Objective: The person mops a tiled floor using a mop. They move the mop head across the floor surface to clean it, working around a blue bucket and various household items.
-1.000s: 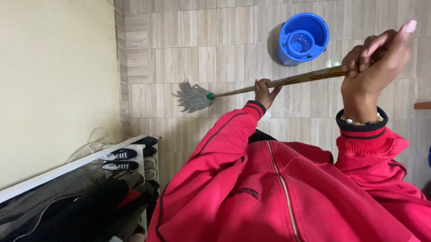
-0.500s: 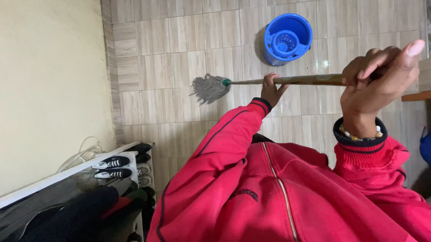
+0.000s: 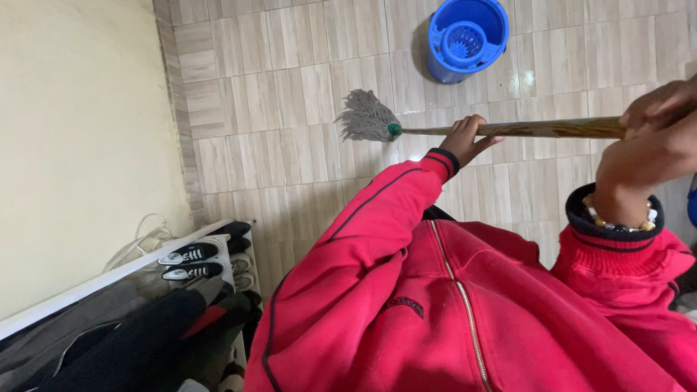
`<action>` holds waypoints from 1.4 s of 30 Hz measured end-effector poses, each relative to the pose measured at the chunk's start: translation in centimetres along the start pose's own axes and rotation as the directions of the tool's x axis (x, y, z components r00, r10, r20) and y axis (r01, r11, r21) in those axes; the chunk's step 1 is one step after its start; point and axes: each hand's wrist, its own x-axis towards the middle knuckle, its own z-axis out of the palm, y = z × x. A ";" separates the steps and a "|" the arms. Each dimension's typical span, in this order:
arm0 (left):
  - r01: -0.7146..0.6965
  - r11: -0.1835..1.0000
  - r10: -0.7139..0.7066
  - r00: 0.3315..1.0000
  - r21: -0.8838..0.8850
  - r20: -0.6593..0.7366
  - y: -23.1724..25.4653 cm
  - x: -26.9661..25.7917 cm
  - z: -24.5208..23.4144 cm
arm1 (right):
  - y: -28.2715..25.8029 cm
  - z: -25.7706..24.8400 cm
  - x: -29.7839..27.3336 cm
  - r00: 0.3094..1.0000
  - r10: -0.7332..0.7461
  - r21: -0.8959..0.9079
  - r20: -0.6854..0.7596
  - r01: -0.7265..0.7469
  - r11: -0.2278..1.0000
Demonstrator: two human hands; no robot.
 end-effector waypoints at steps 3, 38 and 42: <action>0.026 1.000 -0.027 0.996 0.015 0.087 0.6 -1.3 0.0 | 2.9 -3.8 -0.8 0.999 -0.015 -0.159 0.032 0.020 0.987; 0.288 0.891 -0.378 0.899 0.352 0.221 -12.6 -17.8 -6.9 | 4.1 0.8 -15.0 0.998 0.007 -0.709 -0.062 -0.050 0.704; 0.384 0.837 -0.485 0.851 0.391 0.201 -13.6 -18.9 -8.7 | 3.8 3.5 -15.7 0.997 0.076 -0.724 0.030 -0.031 0.689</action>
